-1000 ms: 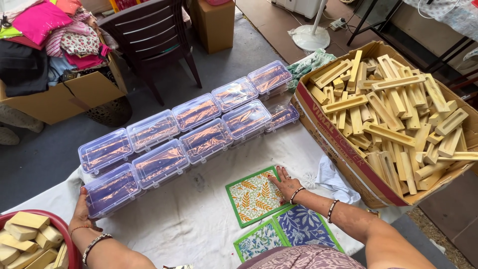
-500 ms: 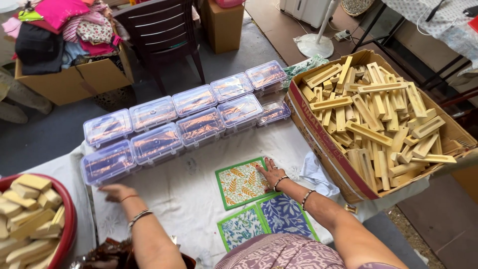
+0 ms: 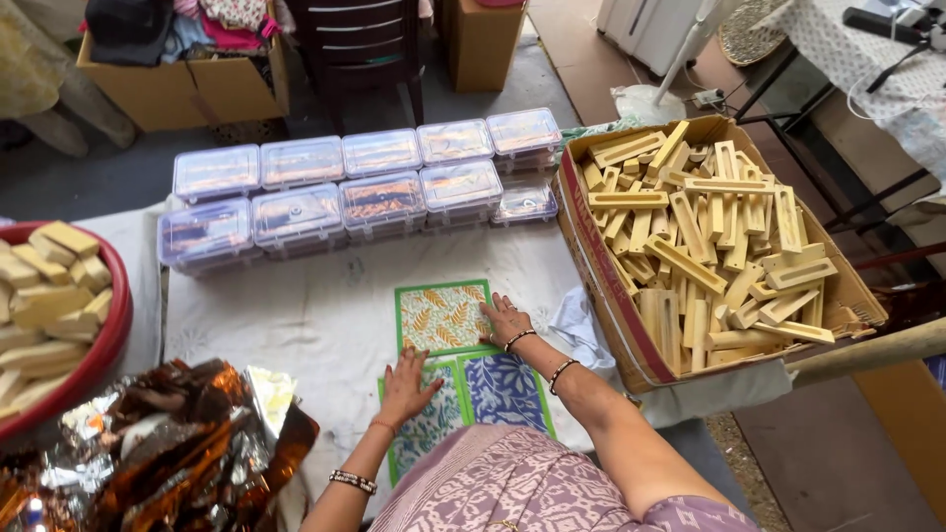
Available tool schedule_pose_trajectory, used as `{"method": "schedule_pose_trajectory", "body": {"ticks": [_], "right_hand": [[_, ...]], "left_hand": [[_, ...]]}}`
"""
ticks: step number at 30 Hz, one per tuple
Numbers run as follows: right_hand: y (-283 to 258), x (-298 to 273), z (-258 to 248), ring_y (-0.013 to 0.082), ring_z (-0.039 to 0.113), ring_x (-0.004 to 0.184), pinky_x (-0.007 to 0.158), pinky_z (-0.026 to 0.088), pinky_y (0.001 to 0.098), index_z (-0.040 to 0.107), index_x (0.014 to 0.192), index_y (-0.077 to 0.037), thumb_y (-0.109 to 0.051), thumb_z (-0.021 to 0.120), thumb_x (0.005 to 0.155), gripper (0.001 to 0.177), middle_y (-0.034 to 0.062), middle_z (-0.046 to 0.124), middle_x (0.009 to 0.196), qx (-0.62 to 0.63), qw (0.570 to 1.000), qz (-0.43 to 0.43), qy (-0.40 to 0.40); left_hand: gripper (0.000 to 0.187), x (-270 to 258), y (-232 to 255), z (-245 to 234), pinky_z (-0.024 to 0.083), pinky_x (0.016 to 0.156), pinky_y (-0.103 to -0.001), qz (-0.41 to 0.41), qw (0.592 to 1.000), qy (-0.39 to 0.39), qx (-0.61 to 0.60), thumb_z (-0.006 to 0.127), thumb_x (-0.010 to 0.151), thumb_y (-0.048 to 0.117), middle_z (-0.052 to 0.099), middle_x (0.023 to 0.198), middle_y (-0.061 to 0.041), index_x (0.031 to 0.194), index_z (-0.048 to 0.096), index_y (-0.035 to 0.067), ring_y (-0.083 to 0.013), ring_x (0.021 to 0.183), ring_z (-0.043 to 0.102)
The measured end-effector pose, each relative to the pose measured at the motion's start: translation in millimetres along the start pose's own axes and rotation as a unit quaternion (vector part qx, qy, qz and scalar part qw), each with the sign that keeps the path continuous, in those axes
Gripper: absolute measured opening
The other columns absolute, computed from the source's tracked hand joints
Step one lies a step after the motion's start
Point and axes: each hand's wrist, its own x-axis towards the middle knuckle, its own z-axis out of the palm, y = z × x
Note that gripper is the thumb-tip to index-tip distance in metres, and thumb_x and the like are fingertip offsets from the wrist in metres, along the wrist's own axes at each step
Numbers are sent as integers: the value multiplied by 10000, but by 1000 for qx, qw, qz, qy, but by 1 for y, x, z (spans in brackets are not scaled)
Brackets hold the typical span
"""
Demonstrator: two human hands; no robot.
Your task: The person arranges clear plastic containers on a table, then picks up wooden blocks from a cardboard box. They place each block on a sheet of copper-colored foil, wrap it tightly, and set the wrapped block aside. The person repeats this wrapping process for several blocks.
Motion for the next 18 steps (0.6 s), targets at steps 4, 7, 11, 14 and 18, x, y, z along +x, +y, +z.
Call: {"method": "schedule_pose_trajectory", "body": {"ticks": [4, 7, 11, 14, 18], "right_hand": [[16, -5, 18, 275, 248, 1547, 1152, 415, 460, 390, 1547, -318, -571, 757, 834, 841, 77, 227, 1688, 46, 999, -18, 17], [30, -5, 28, 284, 270, 1526, 1153, 383, 469, 439, 1507, -307, -528, 739, 858, 749, 72, 273, 1665, 94, 994, -35, 36], [48, -28, 2, 309, 447, 1415, 1155, 400, 446, 561, 1430, -245, -518, 730, 875, 641, 103, 470, 1540, 198, 972, -95, 79], [84, -61, -49, 313, 515, 1351, 1130, 424, 433, 630, 1328, -180, -441, 763, 880, 536, 104, 585, 1415, 248, 938, -168, 174], [149, -131, -173, 221, 689, 1089, 907, 559, 363, 626, 1303, -199, -354, 726, 909, 434, 31, 703, 1238, 291, 925, -19, 244]], "left_hand": [[835, -33, 15, 0, 54, 1217, -588, 23, 998, 10, 51, 527, 919, 679, 166, 1674, -108, 1587, 276, 245, -272, 1546, 98], [803, -45, 30, -13, 8, 1217, -579, 17, 996, 7, 86, 485, 933, 670, 129, 1685, -54, 1593, 246, 279, -245, 1548, 60], [737, -47, 37, -4, 16, 1240, -559, -22, 995, 36, 90, 477, 949, 629, 165, 1692, -14, 1583, 284, 305, -218, 1566, 81], [705, -45, 42, 1, 26, 1242, -558, -45, 993, 55, 93, 480, 954, 603, 185, 1689, -3, 1574, 303, 319, -214, 1568, 94], [671, -41, 47, 10, 41, 1240, -575, -75, 988, 88, 103, 480, 956, 577, 220, 1677, 5, 1560, 335, 325, -217, 1566, 118]]}}
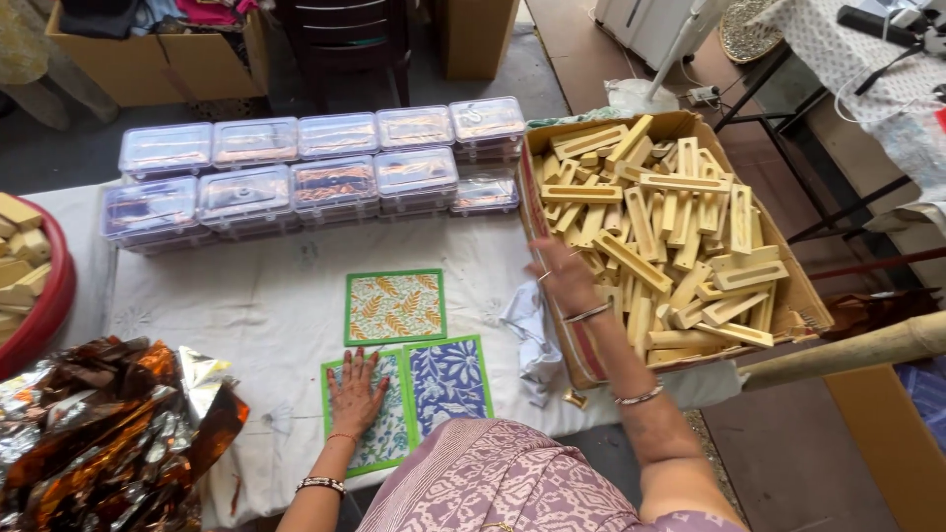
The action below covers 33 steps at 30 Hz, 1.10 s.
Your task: The person arranges clear plastic containers on a table, then picks up wooden blocks from a cardboard box. They place each block on a sheet of copper-colored foil, wrap it tightly, and set the wrapped block aside. The person repeats this wrapping process for several blocks.
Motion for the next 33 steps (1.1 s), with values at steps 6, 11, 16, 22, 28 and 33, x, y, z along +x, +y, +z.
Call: {"method": "schedule_pose_trajectory", "body": {"ticks": [6, 11, 16, 22, 28, 33], "right_hand": [[172, 32, -59, 323, 570, 1209, 897, 548, 485, 567, 1362, -145, -468, 745, 841, 639, 160, 557, 1399, -339, 938, 21, 64], [178, 16, -60, 294, 599, 1117, 824, 584, 430, 576, 1292, -85, -469, 698, 897, 565, 161, 572, 1333, -332, 940, 75, 20], [171, 53, -96, 240, 640, 889, 703, 586, 370, 601, 1233, -95, -438, 614, 1033, 397, 131, 635, 1182, -246, 961, 113, 49], [232, 145, -139, 267, 649, 931, 731, 586, 399, 562, 1387, -71, -329, 694, 1008, 477, 168, 651, 1137, -319, 933, 81, 144], [243, 166, -135, 355, 498, 1293, 1049, 393, 602, 477, 1443, -158, -386, 765, 882, 671, 144, 528, 1397, -348, 931, 98, 56], [222, 168, -126, 336, 648, 1130, 1054, 408, 673, 460, 1469, -151, -489, 709, 914, 696, 150, 681, 1215, -378, 901, 213, -20]], "left_hand": [[602, 9, 9, 29, 52, 1235, -619, -42, 996, 78, 1, 471, 969, 531, 301, 1652, -14, 1520, 413, 295, -244, 1564, 164], [568, 9, 17, 33, 64, 1257, -612, -77, 993, 90, 1, 467, 985, 511, 331, 1657, -14, 1504, 450, 283, -250, 1581, 180], [573, 12, 17, 38, 70, 1254, -610, -93, 992, 84, -4, 463, 986, 506, 314, 1668, -14, 1510, 448, 275, -247, 1578, 178], [648, 7, 20, 30, 58, 1231, -598, -122, 992, 35, -1, 440, 981, 546, 210, 1686, -16, 1571, 318, 308, -241, 1573, 114], [715, -11, 25, 26, 46, 1227, -586, -125, 992, -23, 5, 416, 985, 589, 104, 1713, -20, 1614, 201, 325, -240, 1571, 69], [709, -20, 29, 17, 29, 1227, -578, -115, 992, -45, 10, 400, 989, 593, 88, 1703, -26, 1613, 190, 331, -240, 1567, 61]]}}
